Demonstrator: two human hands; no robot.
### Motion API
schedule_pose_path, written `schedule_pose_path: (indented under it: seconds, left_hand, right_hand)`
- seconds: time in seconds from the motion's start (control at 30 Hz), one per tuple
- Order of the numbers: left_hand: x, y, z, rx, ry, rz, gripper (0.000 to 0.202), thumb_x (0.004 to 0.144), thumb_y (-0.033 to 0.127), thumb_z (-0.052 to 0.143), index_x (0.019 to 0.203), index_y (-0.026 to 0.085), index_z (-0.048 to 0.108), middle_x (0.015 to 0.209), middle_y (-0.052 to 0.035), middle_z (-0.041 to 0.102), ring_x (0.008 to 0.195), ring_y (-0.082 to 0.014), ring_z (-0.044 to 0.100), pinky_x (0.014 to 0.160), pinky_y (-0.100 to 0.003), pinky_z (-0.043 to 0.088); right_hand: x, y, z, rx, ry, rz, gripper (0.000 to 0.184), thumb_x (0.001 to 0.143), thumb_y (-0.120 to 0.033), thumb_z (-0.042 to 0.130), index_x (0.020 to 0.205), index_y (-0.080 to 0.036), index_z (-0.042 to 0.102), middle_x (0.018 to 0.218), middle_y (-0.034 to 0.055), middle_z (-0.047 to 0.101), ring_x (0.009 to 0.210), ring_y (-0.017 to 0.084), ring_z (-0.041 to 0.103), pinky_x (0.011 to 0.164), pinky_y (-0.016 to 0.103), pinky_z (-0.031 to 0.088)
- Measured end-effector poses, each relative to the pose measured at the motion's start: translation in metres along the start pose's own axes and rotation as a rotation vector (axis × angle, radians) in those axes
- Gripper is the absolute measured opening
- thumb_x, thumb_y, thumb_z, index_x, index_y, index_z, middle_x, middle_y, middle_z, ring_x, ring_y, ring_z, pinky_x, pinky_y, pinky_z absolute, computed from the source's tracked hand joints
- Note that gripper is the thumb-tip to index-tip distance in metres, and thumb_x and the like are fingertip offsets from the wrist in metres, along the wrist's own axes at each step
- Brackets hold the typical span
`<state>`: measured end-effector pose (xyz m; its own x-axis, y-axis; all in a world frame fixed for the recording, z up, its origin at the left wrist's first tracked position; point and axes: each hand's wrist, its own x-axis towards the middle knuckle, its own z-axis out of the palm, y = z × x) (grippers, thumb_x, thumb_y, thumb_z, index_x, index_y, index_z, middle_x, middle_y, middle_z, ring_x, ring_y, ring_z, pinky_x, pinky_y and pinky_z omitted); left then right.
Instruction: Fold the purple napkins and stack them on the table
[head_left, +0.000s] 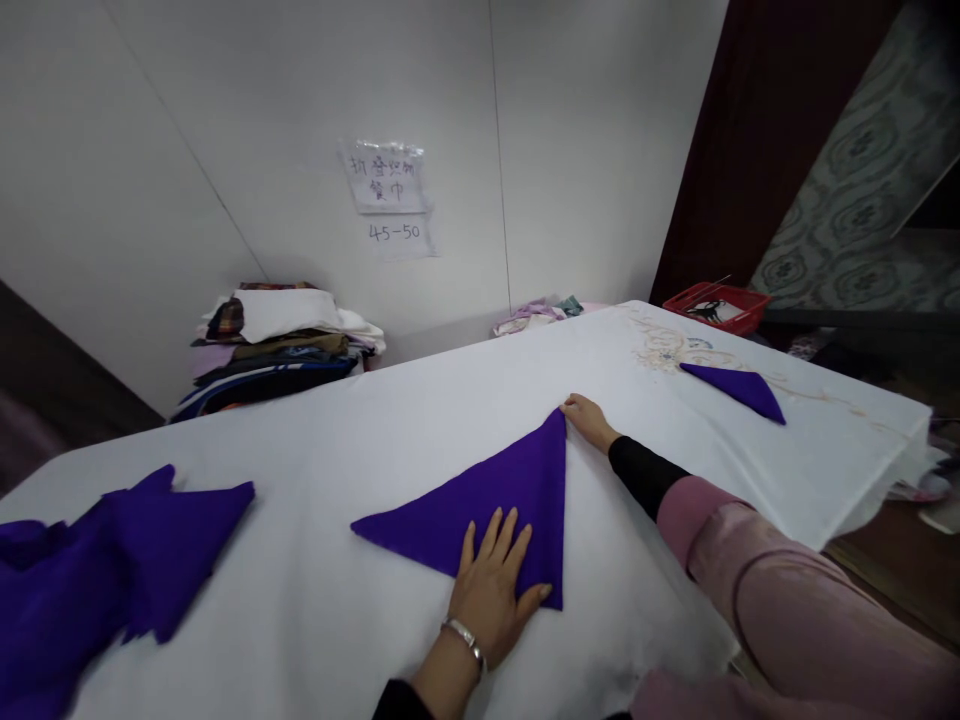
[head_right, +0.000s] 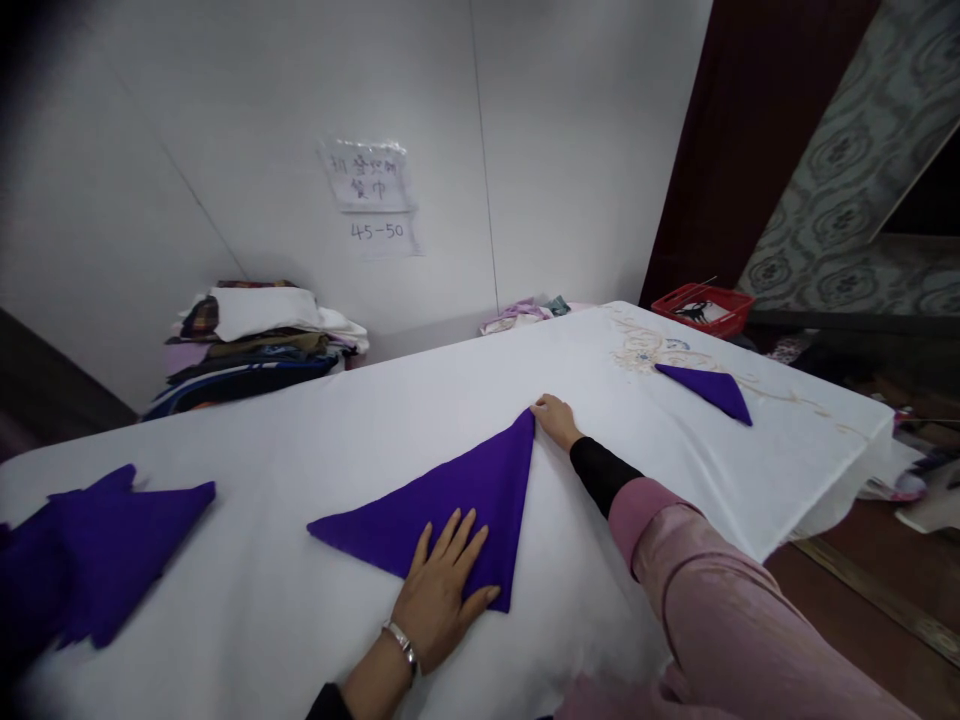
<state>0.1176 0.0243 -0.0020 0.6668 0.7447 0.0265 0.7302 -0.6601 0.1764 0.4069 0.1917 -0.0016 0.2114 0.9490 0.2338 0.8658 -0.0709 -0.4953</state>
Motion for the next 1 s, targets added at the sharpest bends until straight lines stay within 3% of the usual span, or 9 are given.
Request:
schedule_pose_path:
  seconds: [0.1, 0.17, 0.3, 0.4, 0.63, 1.0]
  left_hand:
    - [0.001, -0.002, 0.000, -0.011, -0.015, -0.010, 0.066, 0.085, 0.061, 0.030, 0.141, 0.027, 0.025, 0.150, -0.0051, 0.022, 0.137, -0.0281, 0.018, 0.108, -0.060, 0.018]
    - [0.001, -0.002, 0.000, -0.009, -0.019, -0.014, 0.066, 0.085, 0.062, 0.030, 0.141, 0.027, 0.025, 0.150, -0.0051, 0.022, 0.137, -0.0283, 0.017, 0.108, -0.060, 0.018]
    - [0.001, -0.002, 0.002, 0.009, -0.007, -0.010, 0.065, 0.085, 0.061, 0.030, 0.141, 0.027, 0.025, 0.150, -0.0054, 0.023, 0.137, -0.0290, 0.018, 0.107, -0.060, 0.018]
    - [0.000, -0.003, 0.003, 0.024, 0.008, -0.002, 0.065, 0.085, 0.060, 0.031, 0.141, 0.027, 0.025, 0.149, -0.0061, 0.025, 0.137, -0.0295, 0.020, 0.107, -0.060, 0.019]
    - [-0.001, -0.003, 0.003, 0.041, 0.018, 0.004, 0.064, 0.086, 0.058, 0.033, 0.141, 0.028, 0.025, 0.149, -0.0054, 0.024, 0.136, -0.0292, 0.022, 0.106, -0.059, 0.022]
    - [-0.003, -0.005, 0.008, 0.033, 0.031, 0.016, 0.066, 0.085, 0.057, 0.038, 0.142, 0.029, 0.020, 0.150, -0.0051, 0.022, 0.136, -0.0292, 0.021, 0.105, -0.061, 0.025]
  right_hand:
    - [-0.019, -0.011, -0.008, 0.010, -0.011, -0.063, 0.039, 0.089, -0.034, 0.040, 0.120, -0.014, 0.053, 0.135, 0.0128, 0.046, 0.129, 0.024, 0.035, 0.104, 0.041, 0.025]
    - [-0.047, -0.023, -0.013, 0.024, -0.068, -0.185, 0.046, 0.090, -0.040, 0.041, 0.129, -0.016, 0.046, 0.141, 0.0090, 0.040, 0.134, 0.021, 0.026, 0.109, 0.039, 0.017]
    - [-0.107, -0.047, -0.021, 0.097, -0.423, -0.670, 0.063, 0.090, -0.051, 0.037, 0.143, -0.019, 0.025, 0.150, 0.0079, 0.021, 0.138, 0.021, 0.012, 0.112, 0.042, 0.008]
    - [-0.123, -0.055, -0.027, 0.107, -0.616, -0.795, 0.069, 0.089, -0.056, 0.036, 0.145, -0.021, 0.014, 0.151, 0.0075, 0.012, 0.139, 0.021, 0.008, 0.112, 0.043, 0.006]
    - [-0.079, -0.040, -0.021, -0.042, -0.654, -0.710, 0.071, 0.088, -0.062, 0.029, 0.145, -0.019, 0.017, 0.151, 0.0102, 0.013, 0.139, 0.023, 0.006, 0.111, 0.045, 0.002]
    - [-0.021, -0.008, 0.001, -0.255, -0.465, -0.541, 0.076, 0.087, -0.066, 0.018, 0.143, -0.016, 0.024, 0.150, 0.0123, 0.015, 0.138, 0.025, 0.011, 0.111, 0.044, 0.010]
